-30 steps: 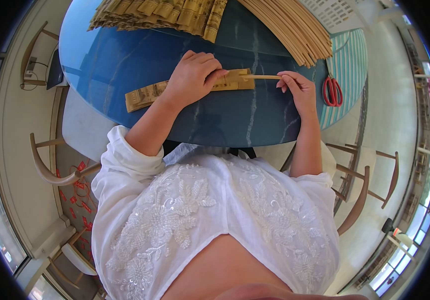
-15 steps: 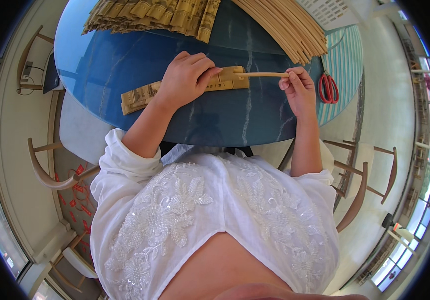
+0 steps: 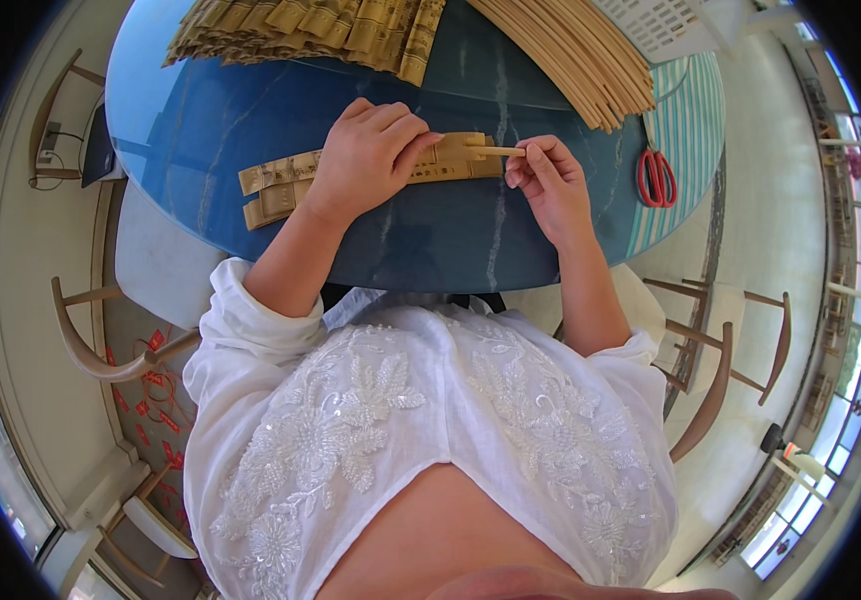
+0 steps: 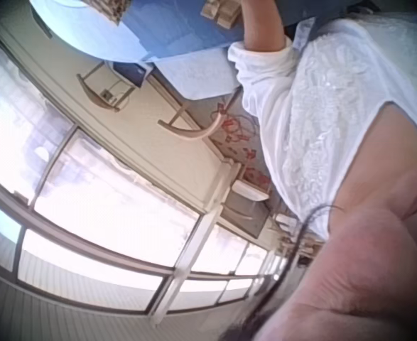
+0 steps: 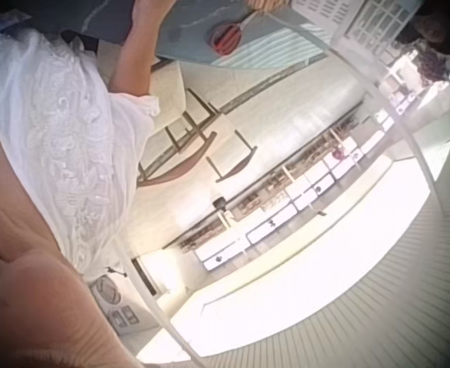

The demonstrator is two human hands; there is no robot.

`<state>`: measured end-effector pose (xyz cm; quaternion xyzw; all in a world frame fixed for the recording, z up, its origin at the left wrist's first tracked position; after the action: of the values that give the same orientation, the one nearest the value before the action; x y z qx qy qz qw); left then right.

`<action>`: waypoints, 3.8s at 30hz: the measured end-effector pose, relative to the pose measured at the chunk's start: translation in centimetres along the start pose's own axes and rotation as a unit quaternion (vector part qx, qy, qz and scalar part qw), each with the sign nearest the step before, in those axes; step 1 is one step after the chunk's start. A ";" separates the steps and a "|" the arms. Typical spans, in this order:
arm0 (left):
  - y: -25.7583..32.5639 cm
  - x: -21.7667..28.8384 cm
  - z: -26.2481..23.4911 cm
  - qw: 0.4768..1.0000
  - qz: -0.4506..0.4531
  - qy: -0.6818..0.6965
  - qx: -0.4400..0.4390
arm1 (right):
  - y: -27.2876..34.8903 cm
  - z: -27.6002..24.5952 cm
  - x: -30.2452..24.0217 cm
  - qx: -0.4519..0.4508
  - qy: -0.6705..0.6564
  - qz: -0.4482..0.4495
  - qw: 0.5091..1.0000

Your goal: The person inserts thin bamboo sticks into pre-cut slots on flat bamboo strips at a round table, repeating the insertion and stacking the completed units. The hands work one strip at a time, aligning the stick and pressing it into place.

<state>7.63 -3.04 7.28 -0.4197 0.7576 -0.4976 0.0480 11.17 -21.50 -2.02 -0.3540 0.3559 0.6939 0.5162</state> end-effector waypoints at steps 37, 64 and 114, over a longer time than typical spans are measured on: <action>0.6 1.4 0.7 0.998 0.052 -0.045 -0.013 | 0.4 -0.8 -2.4 0.074 0.312 -0.168 0.932; 1.1 -1.2 1.2 0.999 -0.017 -0.028 -0.037 | 1.7 -16.0 -12.0 0.358 -0.113 -0.395 0.838; 0.5 -0.6 0.7 1.000 -0.020 -0.008 0.002 | -1.9 1.5 -1.1 -0.027 0.299 -0.072 0.951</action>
<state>8.00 -3.05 6.36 -0.4388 0.7477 -0.4964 0.0446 13.05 -20.34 -0.63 -0.5833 0.4488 0.5268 0.4252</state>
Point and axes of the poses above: each hand's wrist, its own y-axis away from the middle knuckle, its own z-axis out of the palm, x = y × z, the point moved 10 cm from there along -y, towards the middle knuckle, and after that the axes turned 12 degrees about x, right-handed, at the moved point
